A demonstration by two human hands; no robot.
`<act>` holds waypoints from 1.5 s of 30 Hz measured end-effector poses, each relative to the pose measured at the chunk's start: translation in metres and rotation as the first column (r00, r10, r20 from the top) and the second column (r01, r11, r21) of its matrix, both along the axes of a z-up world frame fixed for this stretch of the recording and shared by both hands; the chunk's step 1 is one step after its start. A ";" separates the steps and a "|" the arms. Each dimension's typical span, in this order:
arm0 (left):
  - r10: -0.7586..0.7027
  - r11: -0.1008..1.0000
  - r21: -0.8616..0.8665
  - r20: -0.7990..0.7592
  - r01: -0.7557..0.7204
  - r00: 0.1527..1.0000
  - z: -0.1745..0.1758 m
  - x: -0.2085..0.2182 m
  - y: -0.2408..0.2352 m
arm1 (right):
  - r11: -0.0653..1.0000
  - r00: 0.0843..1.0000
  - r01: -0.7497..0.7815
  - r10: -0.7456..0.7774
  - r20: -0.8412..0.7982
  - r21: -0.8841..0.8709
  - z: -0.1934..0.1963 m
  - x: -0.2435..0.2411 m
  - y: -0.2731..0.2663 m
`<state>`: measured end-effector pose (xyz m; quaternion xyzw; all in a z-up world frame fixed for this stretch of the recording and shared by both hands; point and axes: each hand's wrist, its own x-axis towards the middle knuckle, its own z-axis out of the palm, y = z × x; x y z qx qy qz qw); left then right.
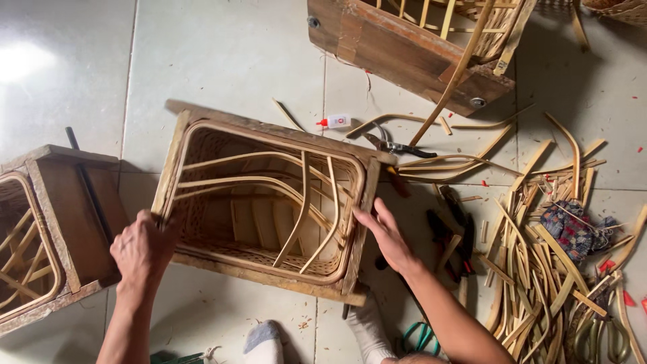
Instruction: The person assembles a rectangular basket by inserting curved wooden strips into a wooden mold, tapping them with a hammer, and applying glue to secure the frame. The person uses pliers to adjust the strips and continues to add glue along the edges.
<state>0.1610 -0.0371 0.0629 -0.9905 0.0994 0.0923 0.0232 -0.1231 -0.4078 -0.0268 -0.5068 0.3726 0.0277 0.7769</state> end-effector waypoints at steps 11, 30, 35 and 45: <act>0.294 0.948 0.191 -0.205 -0.256 0.934 -0.006 -0.124 0.051 | 0.387 0.999 -0.020 0.032 -0.009 -0.922 0.001 0.093 -0.157; 0.471 0.477 -0.688 -0.325 -0.547 0.820 -0.116 -0.237 0.127 | 0.029 0.841 -0.533 -0.093 -0.534 -0.845 0.077 0.004 -0.218; 0.291 0.868 -0.421 0.001 -0.263 0.957 -0.082 -0.236 0.130 | -0.099 0.922 -0.163 0.339 -0.187 -0.982 0.013 0.072 -0.182; -0.414 0.768 -0.459 0.174 0.446 0.893 0.033 -0.232 0.061 | -0.450 0.692 -0.219 0.553 -0.463 -0.866 -0.103 0.193 -0.182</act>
